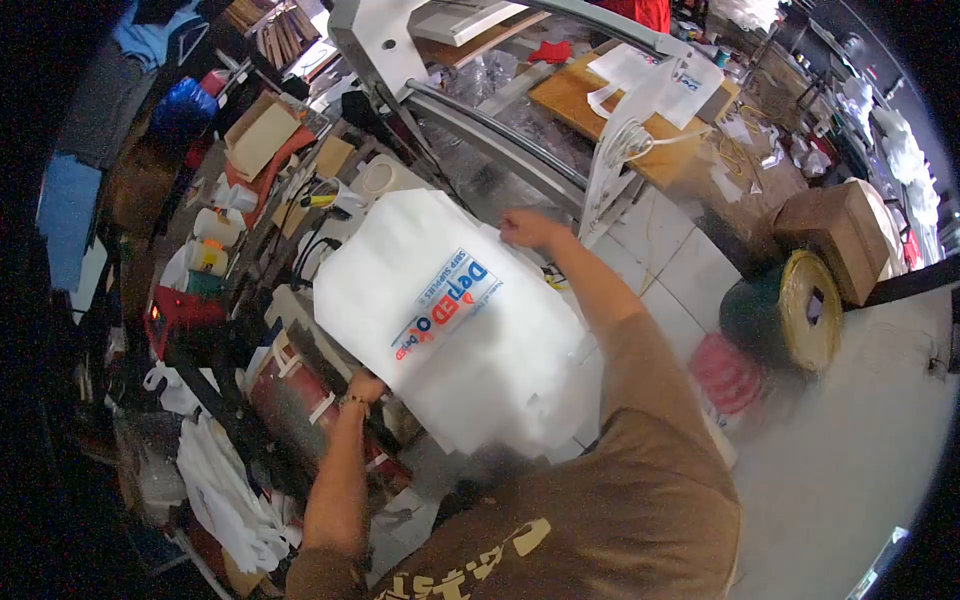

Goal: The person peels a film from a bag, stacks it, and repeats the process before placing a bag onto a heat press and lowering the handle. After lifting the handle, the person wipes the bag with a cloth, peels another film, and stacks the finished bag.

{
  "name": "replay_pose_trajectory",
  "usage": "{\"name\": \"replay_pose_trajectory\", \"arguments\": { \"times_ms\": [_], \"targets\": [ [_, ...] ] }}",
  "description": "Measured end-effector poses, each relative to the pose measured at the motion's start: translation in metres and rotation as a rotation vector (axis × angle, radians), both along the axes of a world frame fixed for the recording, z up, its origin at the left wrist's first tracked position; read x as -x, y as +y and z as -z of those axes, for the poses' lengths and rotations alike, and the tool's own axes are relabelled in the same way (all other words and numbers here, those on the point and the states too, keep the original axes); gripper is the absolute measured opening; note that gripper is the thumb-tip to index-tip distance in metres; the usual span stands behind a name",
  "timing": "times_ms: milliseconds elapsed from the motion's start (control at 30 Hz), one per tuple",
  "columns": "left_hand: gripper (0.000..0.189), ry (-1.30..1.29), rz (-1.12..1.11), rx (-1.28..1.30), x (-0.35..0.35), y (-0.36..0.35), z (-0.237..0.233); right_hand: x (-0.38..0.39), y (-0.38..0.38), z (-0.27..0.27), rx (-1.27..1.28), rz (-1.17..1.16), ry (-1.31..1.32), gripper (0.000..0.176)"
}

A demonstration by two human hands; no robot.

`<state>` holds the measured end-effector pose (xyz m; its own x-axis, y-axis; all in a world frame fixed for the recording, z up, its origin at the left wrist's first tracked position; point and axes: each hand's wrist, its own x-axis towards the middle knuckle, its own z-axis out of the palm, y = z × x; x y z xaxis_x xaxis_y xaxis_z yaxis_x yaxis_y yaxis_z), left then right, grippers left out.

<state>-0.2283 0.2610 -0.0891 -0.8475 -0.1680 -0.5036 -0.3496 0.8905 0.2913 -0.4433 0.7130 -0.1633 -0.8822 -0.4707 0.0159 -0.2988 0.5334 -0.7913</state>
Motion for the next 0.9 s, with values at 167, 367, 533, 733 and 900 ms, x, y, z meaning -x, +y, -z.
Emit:
{"name": "replay_pose_trajectory", "arguments": {
  "times_ms": [167, 367, 533, 733, 900],
  "targets": [
    [0.034, 0.155, -0.323, -0.24, -0.023, 0.009, -0.001, -0.019, -0.016, -0.056, -0.083, 0.041, 0.134, 0.022],
    [0.015, 0.297, -0.662, -0.64, -0.038, 0.016, 0.001, -0.02, -0.027, -0.06, 0.0, 0.085, 0.079, 0.02],
    [0.031, 0.294, -1.083, -1.217, -0.048, 0.032, -0.009, -0.016, -0.026, -0.037, 0.008, 0.044, 0.047, 0.026],
    [0.072, -0.068, -0.817, -1.091, -0.056, 0.053, -0.007, -0.052, -0.021, -0.11, -0.023, 0.126, -0.638, 0.083],
    [0.068, -0.154, -0.859, -1.107, -0.039, 0.07, -0.018, -0.064, -0.029, -0.096, -0.286, 0.0, -0.53, 0.123]
  ]
}}
